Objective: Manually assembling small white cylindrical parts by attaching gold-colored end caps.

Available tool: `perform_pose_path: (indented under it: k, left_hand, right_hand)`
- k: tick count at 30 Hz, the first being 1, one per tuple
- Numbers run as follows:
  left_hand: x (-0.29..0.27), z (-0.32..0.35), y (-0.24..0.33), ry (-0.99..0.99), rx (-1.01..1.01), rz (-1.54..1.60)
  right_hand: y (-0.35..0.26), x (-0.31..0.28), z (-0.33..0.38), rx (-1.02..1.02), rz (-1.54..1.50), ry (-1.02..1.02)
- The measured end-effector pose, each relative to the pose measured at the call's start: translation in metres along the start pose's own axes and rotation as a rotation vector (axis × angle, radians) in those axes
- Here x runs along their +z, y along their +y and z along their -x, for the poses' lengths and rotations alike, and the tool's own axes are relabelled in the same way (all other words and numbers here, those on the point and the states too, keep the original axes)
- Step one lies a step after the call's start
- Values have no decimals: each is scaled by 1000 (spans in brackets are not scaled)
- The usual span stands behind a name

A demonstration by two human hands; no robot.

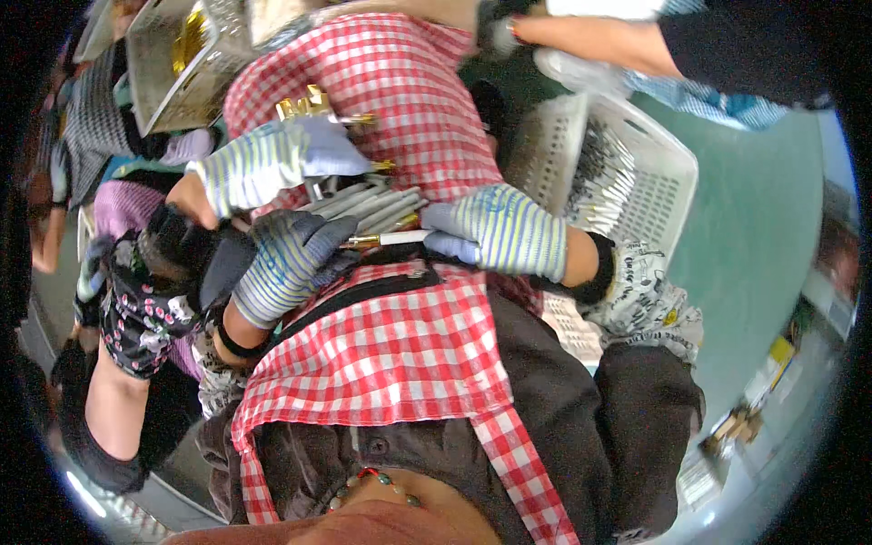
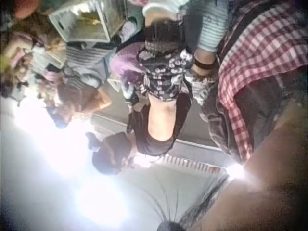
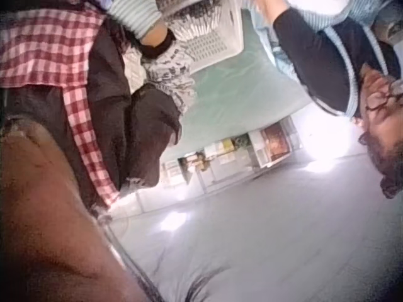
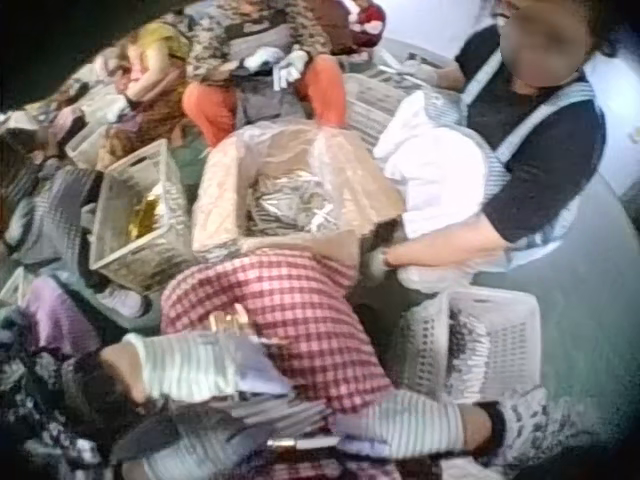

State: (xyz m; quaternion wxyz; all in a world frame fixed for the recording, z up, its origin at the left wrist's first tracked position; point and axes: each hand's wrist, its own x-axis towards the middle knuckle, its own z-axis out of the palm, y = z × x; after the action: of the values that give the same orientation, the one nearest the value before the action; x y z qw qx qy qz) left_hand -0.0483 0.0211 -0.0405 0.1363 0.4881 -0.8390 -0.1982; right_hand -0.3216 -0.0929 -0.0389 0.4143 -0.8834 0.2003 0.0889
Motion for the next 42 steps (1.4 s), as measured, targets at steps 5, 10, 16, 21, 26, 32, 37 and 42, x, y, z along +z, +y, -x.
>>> perform_pose_path:
  k: [5,10,16,21,26,32,37,42]
  left_hand:
    - [-12,-27,4,103,-86,181]
    - [12,-96,-156,-343,685,132]
    - [-30,-38,-61,-122,97,-92]
    - [0,-7,-32,9,-219,-219]
    - [-8,-10,-16,22,-256,-204]
    - [8,-3,-23,170,-250,-251]
    - [1,0,-24,293,-256,-185]
    - [-4,-14,-29,370,-321,-178]
  right_hand:
    - [54,3,59,32,-59,451]
    - [126,51,180,739,17,778]
    - [227,182,246,1310,131,190]
    - [242,242,253,1328,-31,228]
    - [267,263,259,1282,-9,272]
    - [225,186,204,1299,180,139]
    - [152,90,133,711,317,679]
    - [31,3,7,59,215,611]
